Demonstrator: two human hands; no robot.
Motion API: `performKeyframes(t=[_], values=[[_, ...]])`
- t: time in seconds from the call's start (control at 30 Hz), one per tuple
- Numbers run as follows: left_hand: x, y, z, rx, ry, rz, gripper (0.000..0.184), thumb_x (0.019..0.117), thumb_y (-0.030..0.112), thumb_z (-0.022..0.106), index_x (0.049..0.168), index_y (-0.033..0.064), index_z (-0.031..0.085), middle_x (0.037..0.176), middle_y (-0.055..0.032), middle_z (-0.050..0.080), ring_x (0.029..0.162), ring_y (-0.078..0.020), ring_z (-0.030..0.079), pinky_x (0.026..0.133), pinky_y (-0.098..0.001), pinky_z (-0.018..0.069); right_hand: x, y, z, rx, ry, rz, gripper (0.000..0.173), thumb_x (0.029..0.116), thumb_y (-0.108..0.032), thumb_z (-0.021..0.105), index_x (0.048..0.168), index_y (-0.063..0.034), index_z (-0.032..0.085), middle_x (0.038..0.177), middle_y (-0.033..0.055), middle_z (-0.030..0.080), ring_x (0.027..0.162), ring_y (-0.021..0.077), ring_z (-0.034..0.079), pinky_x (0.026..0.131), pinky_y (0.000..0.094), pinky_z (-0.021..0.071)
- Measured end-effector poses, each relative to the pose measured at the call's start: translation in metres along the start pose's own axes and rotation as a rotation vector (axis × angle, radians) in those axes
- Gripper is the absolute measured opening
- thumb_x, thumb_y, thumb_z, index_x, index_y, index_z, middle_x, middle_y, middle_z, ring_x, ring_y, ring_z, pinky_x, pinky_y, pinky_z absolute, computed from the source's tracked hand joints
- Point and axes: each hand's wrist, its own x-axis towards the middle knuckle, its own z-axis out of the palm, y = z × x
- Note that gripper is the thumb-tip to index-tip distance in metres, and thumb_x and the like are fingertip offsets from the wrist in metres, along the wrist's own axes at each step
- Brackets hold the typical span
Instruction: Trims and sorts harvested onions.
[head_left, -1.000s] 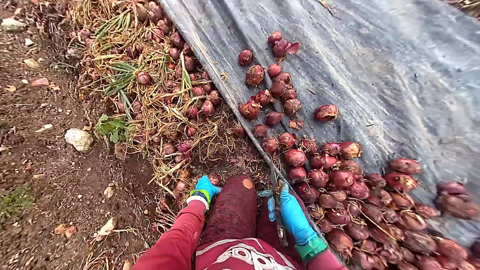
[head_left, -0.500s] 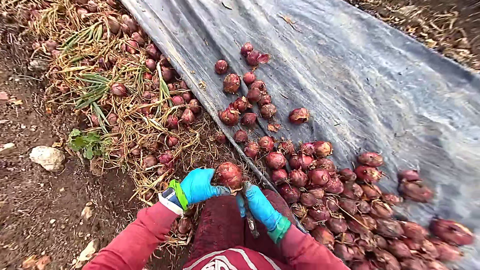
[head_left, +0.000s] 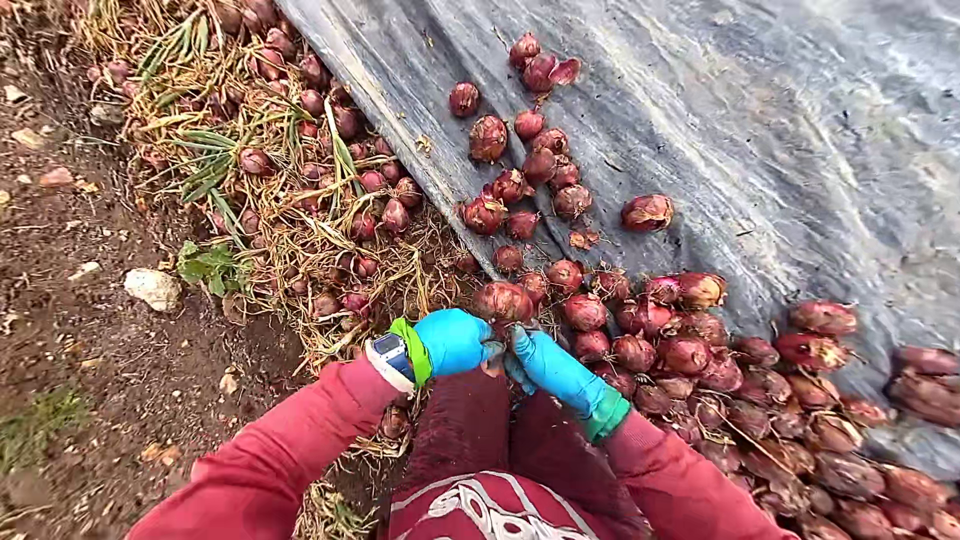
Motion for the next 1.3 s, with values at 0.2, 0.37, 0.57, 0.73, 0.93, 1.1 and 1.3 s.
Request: performKeyframes(t=[0.2,0.37,0.57,0.73,0.93,1.1,1.3], values=[[-0.115,-0.150,0.026,-0.364,0.673,-0.451,0.035,0.1052,0.046,0.055,0.114,0.0174,0.074,0.093,-0.0077,0.074,0.085,-0.0244,0.071,0.081,-0.0544,0.0576,-0.036,-0.010,-0.020,0.340,0.532,-0.105,0.083,0.0993,-0.073,0.001,0.082,-0.0135,0.056,0.058,0.0028,0.053,0.046,0.0195,0.052,0.045,0.0414,0.0512],[-0.241,-0.225,0.203,-0.248,0.202,-1.006,0.050,0.0971,0.049,0.067,0.118,0.0046,0.073,0.118,-0.0240,0.071,0.116,-0.0425,0.067,0.099,-0.0674,0.0497,-0.081,0.038,0.016,0.120,0.464,0.019,0.074,0.1043,-0.068,0.025,0.098,-0.0061,0.067,0.070,0.0079,0.067,0.050,0.0199,0.061,0.047,0.0385,0.0564],[-0.119,-0.217,0.270,-0.638,0.717,-0.819,0.036,0.0915,0.019,0.069,0.125,0.0309,0.074,0.124,-0.0049,0.074,0.119,-0.0298,0.069,0.103,-0.0630,0.0514,-0.090,0.061,0.076,0.178,0.352,0.040,0.053,0.1074,-0.050,0.044,0.125,-0.0066,0.068,0.078,0.0145,0.071,0.049,0.0231,0.062,0.046,0.0387,0.0562],[-0.014,-0.245,0.294,-0.843,0.648,-0.933,0.100,0.0668,0.024,0.094,0.154,0.0141,0.045,0.139,-0.0212,0.062,0.128,-0.0388,0.062,0.107,-0.0617,0.0498,-0.092,0.052,0.075,0.181,0.364,0.117,0.039,0.1083,-0.032,0.051,0.112,0.0022,0.070,0.088,0.0183,0.075,0.063,0.0292,0.071,0.056,0.0393,0.0617],[-0.025,-0.215,0.227,-0.865,0.706,-0.801,0.097,0.0657,0.026,0.094,0.150,0.0105,0.048,0.131,-0.0206,0.066,0.120,-0.0384,0.065,0.102,-0.0633,0.0525,-0.048,0.086,0.066,0.322,0.361,0.290,0.070,0.1113,-0.050,0.021,0.101,0.0012,0.069,0.067,0.0146,0.066,0.057,0.0289,0.068,0.056,0.0461,0.0622],[-0.050,-0.116,0.115,-0.928,0.667,-0.238,0.085,0.0645,0.042,0.097,0.137,0.0162,0.060,0.110,-0.0031,0.076,0.099,-0.0162,0.075,0.090,-0.0453,0.0642,-0.004,0.041,0.083,0.312,0.029,0.147,0.071,0.0984,-0.071,0.042,0.097,-0.0038,0.066,0.061,0.0057,0.060,0.049,0.0192,0.060,0.049,0.0360,0.0569],[-0.073,-0.053,0.074,-0.399,0.187,-0.119,0.076,0.0639,0.063,0.091,0.119,0.0161,0.068,0.099,-0.0027,0.075,0.094,-0.0197,0.073,0.085,-0.0518,0.0608,-0.014,-0.018,0.075,-0.119,0.162,-0.095,0.084,0.0902,-0.087,0.027,0.075,-0.0142,0.065,0.057,0.0012,0.059,0.047,0.0154,0.057,0.045,0.0375,0.0521]])
